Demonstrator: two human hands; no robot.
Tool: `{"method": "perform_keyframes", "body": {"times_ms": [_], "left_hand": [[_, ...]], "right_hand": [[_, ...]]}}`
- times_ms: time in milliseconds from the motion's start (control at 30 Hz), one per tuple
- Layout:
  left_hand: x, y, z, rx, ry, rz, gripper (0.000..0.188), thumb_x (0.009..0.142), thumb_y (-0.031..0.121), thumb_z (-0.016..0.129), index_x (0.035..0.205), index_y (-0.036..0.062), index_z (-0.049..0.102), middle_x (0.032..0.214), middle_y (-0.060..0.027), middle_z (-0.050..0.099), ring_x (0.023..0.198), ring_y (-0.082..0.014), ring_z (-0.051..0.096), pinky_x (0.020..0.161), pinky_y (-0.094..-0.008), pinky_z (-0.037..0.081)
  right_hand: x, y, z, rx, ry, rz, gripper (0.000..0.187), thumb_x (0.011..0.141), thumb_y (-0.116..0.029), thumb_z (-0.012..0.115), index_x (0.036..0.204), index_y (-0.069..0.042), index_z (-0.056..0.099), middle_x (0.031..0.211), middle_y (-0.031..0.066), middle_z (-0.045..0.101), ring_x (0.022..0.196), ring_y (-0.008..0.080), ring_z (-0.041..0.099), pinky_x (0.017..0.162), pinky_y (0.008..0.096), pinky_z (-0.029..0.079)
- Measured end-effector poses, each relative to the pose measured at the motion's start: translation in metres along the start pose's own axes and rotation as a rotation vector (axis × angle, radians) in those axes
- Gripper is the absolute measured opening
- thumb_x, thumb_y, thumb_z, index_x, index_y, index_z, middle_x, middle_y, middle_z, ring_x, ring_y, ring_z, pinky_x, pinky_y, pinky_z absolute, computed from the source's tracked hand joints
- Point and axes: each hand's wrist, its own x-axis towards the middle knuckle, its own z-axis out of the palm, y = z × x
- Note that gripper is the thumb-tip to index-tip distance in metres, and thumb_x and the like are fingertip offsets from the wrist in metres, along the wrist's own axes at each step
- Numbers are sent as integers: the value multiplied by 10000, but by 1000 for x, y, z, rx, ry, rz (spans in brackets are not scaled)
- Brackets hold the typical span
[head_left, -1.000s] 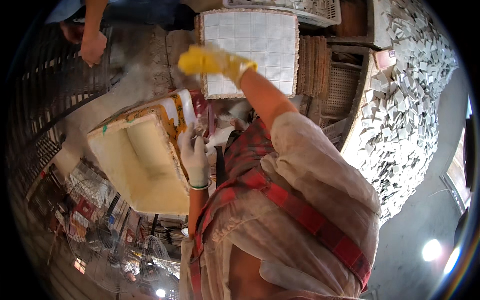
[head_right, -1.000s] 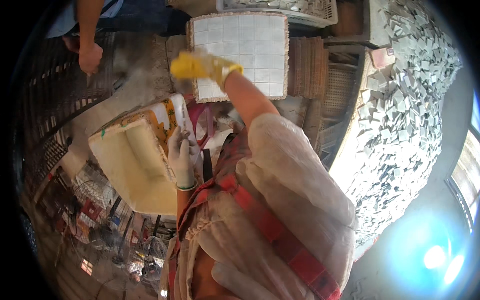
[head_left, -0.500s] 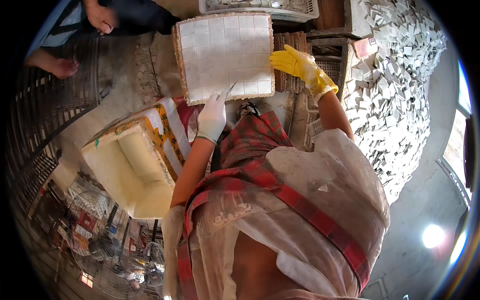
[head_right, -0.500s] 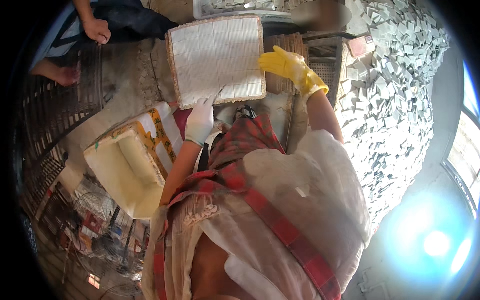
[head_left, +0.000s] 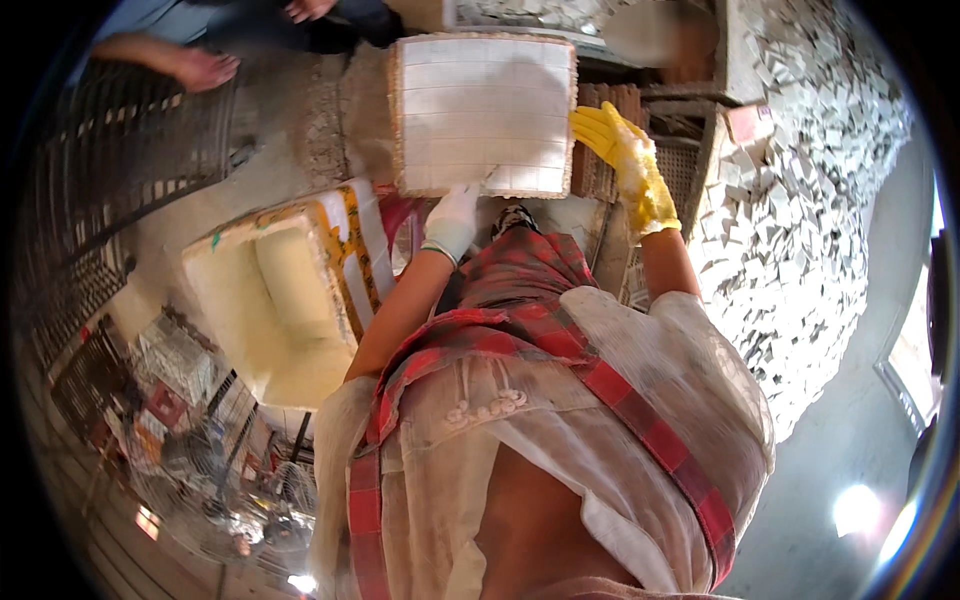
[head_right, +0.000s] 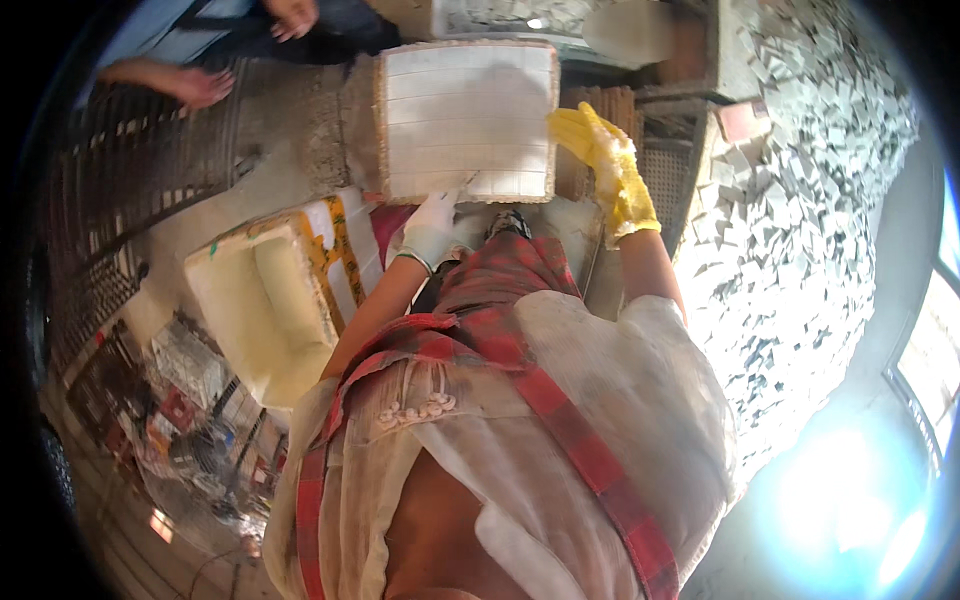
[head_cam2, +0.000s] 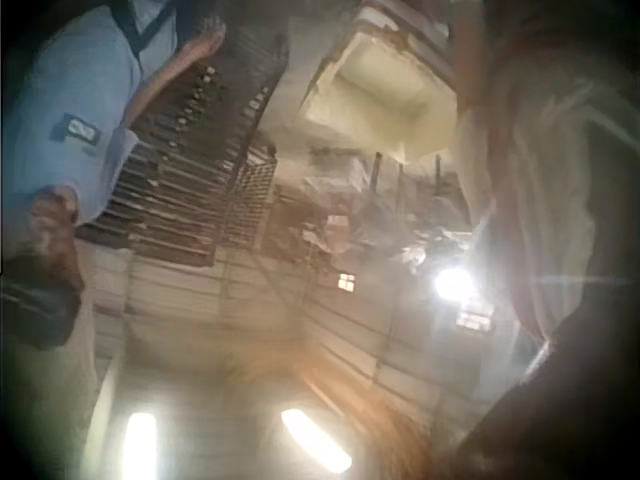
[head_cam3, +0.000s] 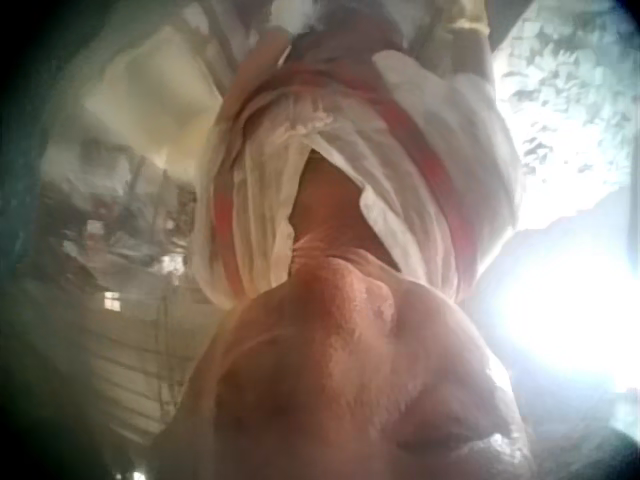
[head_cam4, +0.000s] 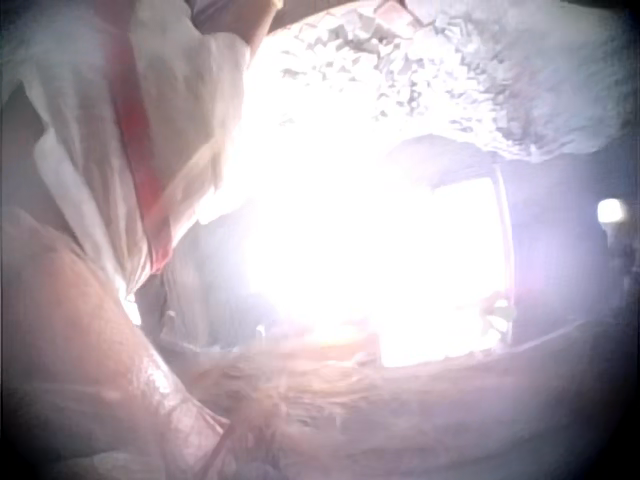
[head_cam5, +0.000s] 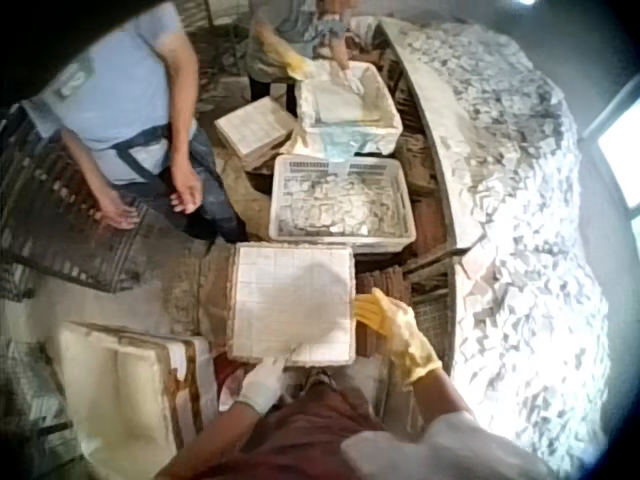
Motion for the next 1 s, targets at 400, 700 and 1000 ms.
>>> {"method": "perform_keyframes", "body": {"times_ms": [400,700,1000], "left_hand": [[-240,-143,-160,-555,1134,-760,303,905,115,584,1180,2,643,931,-163,679,778,-254,663,729,-377,535],[-293,-347,-36,-82,748,-1361,191,878,181,577,992,74,687,998,-177,675,899,-338,680,792,-429,550],[-255,-273,3,-413,686,-1083,218,869,91,552,1064,102,650,1049,-211,631,918,-391,647,762,-465,525]], "right_hand": [[-18,-9,177,-235,-329,40,547,1030,-329,500,1239,176,532,1217,292,622,1146,350,628,1029,427,493],[-74,6,316,-570,-698,36,519,1016,-348,524,1271,101,565,1254,205,637,1170,279,615,1059,373,442],[-101,44,466,-988,-1144,-342,471,984,-245,593,1384,-6,525,1429,135,537,1309,252,510,1103,341,374]]}}
